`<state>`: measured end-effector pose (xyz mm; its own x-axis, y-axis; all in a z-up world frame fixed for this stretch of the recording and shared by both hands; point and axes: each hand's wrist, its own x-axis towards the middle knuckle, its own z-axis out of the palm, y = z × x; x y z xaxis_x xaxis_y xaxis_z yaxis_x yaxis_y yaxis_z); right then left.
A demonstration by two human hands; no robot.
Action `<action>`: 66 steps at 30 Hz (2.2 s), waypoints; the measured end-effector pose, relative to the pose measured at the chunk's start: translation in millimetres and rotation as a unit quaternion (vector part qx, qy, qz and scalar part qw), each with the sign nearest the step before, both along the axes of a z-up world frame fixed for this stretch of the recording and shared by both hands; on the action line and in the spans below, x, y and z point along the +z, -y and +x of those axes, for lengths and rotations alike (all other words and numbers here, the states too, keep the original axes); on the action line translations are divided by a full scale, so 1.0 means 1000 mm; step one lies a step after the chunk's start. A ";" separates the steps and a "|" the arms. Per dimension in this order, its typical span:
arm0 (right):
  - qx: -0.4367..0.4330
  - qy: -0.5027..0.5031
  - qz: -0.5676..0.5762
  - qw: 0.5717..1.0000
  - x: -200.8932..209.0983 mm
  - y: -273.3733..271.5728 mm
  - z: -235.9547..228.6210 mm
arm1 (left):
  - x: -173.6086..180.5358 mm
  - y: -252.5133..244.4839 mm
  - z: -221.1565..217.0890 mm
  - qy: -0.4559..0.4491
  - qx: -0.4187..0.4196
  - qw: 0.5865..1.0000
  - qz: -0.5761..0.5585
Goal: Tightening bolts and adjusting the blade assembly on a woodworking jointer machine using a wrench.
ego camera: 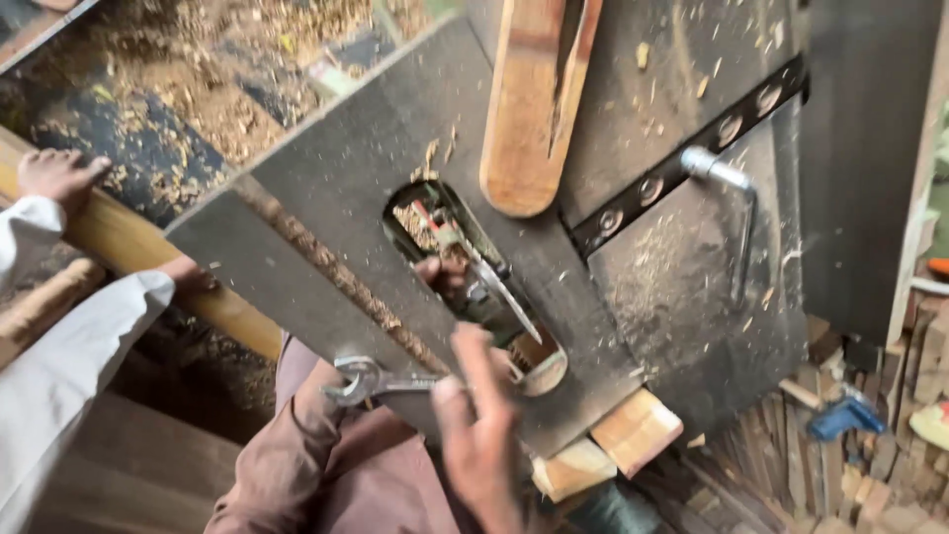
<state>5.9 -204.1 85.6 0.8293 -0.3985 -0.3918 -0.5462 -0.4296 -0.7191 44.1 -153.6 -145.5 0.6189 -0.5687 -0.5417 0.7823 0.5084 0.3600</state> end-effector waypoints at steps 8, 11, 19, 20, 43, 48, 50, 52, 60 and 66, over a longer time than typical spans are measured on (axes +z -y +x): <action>-0.100 -0.115 -0.005 0.988 -0.016 0.002 0.028 | 0.047 -0.022 0.065 -0.155 -0.181 0.967 -0.094; 0.023 0.045 0.058 0.997 0.012 0.001 -0.016 | 0.039 -0.021 0.037 -0.064 -0.220 0.973 -0.037; -0.071 -0.031 0.002 0.997 -0.001 0.048 -0.067 | 0.062 -0.010 0.051 -0.035 -0.280 0.957 0.060; -0.070 -0.032 0.002 0.997 -0.003 0.046 -0.068 | 0.064 -0.012 0.051 -0.036 -0.280 0.957 0.060; 0.093 0.188 -0.258 0.943 -0.090 0.037 -0.105 | 0.089 -0.015 0.066 -0.051 -0.191 0.980 0.037; 0.092 0.188 -0.261 0.942 -0.089 0.037 -0.106 | 0.075 -0.009 0.067 0.109 -0.298 0.933 0.167; 0.096 0.191 -0.250 0.944 -0.089 0.040 -0.104 | 0.072 -0.007 0.063 0.087 -0.319 0.931 0.154; 0.085 0.197 -0.256 0.942 -0.088 0.036 -0.101 | 0.071 -0.012 0.061 -0.121 -0.271 0.955 0.017; 0.097 0.201 -0.263 0.939 -0.086 0.039 -0.102 | 0.121 -0.039 0.088 0.126 -0.280 0.948 0.079; 0.092 0.206 -0.262 0.938 -0.087 0.038 -0.101 | 0.100 -0.022 0.073 0.277 -0.253 0.913 0.160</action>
